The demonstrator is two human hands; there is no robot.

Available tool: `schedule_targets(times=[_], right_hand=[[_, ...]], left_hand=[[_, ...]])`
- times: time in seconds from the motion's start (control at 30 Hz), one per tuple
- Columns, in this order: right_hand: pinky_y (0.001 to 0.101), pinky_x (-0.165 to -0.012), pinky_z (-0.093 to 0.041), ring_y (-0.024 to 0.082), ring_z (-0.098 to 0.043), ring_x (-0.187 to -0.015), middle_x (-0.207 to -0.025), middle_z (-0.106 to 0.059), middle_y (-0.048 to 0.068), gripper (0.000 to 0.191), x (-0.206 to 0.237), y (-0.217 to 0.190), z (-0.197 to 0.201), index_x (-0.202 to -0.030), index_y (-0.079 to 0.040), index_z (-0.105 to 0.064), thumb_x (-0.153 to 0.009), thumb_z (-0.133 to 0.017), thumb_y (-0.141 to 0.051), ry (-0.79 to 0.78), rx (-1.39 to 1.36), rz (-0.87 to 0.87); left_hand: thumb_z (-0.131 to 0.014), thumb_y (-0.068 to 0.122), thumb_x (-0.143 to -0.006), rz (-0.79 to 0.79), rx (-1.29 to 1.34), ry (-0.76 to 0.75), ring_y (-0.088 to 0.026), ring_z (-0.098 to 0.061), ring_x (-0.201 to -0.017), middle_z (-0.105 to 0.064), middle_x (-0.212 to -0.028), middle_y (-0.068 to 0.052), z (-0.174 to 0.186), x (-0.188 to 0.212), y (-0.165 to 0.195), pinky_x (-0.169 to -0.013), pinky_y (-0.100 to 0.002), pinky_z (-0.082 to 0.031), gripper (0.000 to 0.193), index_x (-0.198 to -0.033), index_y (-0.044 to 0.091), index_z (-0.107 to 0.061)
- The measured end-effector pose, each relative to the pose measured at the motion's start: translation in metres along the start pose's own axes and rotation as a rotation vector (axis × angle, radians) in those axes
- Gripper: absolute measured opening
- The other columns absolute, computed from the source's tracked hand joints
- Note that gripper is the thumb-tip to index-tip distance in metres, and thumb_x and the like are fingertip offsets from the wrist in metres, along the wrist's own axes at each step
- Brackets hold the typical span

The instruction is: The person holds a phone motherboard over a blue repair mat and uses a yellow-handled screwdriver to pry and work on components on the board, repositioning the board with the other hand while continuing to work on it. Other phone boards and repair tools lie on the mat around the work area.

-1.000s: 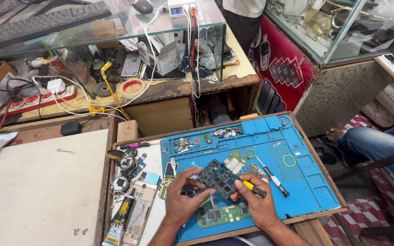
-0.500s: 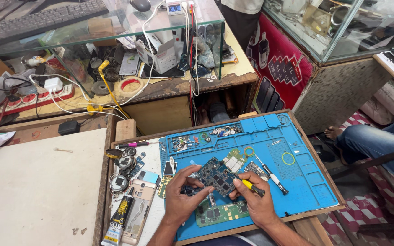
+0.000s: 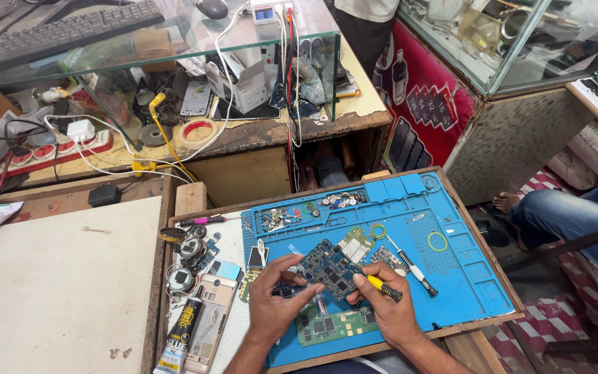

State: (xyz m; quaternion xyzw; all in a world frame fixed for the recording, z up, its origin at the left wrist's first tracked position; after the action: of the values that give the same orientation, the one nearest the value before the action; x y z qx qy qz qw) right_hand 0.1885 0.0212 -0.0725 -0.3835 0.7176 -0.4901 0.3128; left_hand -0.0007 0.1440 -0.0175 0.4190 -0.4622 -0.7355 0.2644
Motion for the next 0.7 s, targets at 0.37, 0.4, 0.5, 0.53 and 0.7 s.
schedule_targets(times=[0.37,0.4,0.5,0.53,0.7], right_hand=[[0.0305,-0.062,-0.061,0.017,-0.074,-0.068,-0.078,-0.073,0.012,0.018,-0.0005,-0.0007,0.0003,-0.101,0.003,-0.064,-0.094,-0.068,-0.013,0.008,0.010,-0.016],[0.0304,-0.062,-0.061,0.017,-0.074,-0.068,-0.079,-0.073,0.012,0.018,-0.0004,-0.0007,0.0005,-0.100,0.003,-0.065,-0.094,-0.068,-0.013,0.007,0.010,-0.015],[0.0301,-0.062,-0.061,0.016,-0.073,-0.068,-0.077,-0.073,0.012,0.018,-0.0006,-0.0002,0.0010,-0.100,0.004,-0.065,-0.094,-0.068,-0.013,0.006,0.012,-0.008],[0.0300,-0.061,-0.060,0.017,-0.073,-0.067,-0.077,-0.072,0.012,0.017,-0.0008,-0.0001,0.0011,-0.100,0.004,-0.065,-0.095,-0.068,-0.013,0.006,0.014,-0.005],[0.0295,-0.060,-0.060,0.016,-0.072,-0.066,-0.076,-0.072,0.011,0.016,-0.0016,0.0000,0.0018,-0.099,0.003,-0.065,-0.094,-0.069,-0.011,0.010,0.014,-0.002]], left_hand=[[-0.094,0.017,-0.069,0.009,-0.012,-0.013,-0.012,-0.075,-0.084,-0.072,-0.115,-0.009,-0.0007,0.0000,-0.0011,-0.071,-0.028,-0.065,0.059,-0.122,0.010,-0.069],[-0.094,0.017,-0.069,0.012,-0.018,-0.013,-0.012,-0.075,-0.084,-0.072,-0.114,-0.009,-0.0007,-0.0001,-0.0015,-0.071,-0.028,-0.065,0.059,-0.121,0.010,-0.069],[-0.095,0.017,-0.068,-0.001,-0.012,-0.006,-0.012,-0.075,-0.083,-0.073,-0.114,-0.009,-0.0002,0.0003,-0.0015,-0.071,-0.028,-0.064,0.059,-0.120,0.010,-0.070],[-0.096,0.018,-0.067,-0.010,-0.006,-0.002,-0.013,-0.075,-0.083,-0.073,-0.115,-0.009,0.0000,0.0006,-0.0013,-0.071,-0.028,-0.064,0.058,-0.120,0.010,-0.070],[-0.097,0.019,-0.065,0.001,-0.030,0.006,-0.012,-0.074,-0.082,-0.075,-0.113,-0.008,0.0005,0.0008,-0.0019,-0.071,-0.029,-0.061,0.059,-0.117,0.010,-0.070]])
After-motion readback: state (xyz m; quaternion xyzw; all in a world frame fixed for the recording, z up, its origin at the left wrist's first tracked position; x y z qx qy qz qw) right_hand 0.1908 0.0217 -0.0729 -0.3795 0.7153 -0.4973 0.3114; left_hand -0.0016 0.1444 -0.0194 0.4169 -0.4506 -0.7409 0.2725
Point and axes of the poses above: each hand's wrist, its own x-axis away from the middle knuckle, its own z-axis out of the back of the hand, y = z × x, the point moved 5 cm from there along -x, towards the middle knuckle
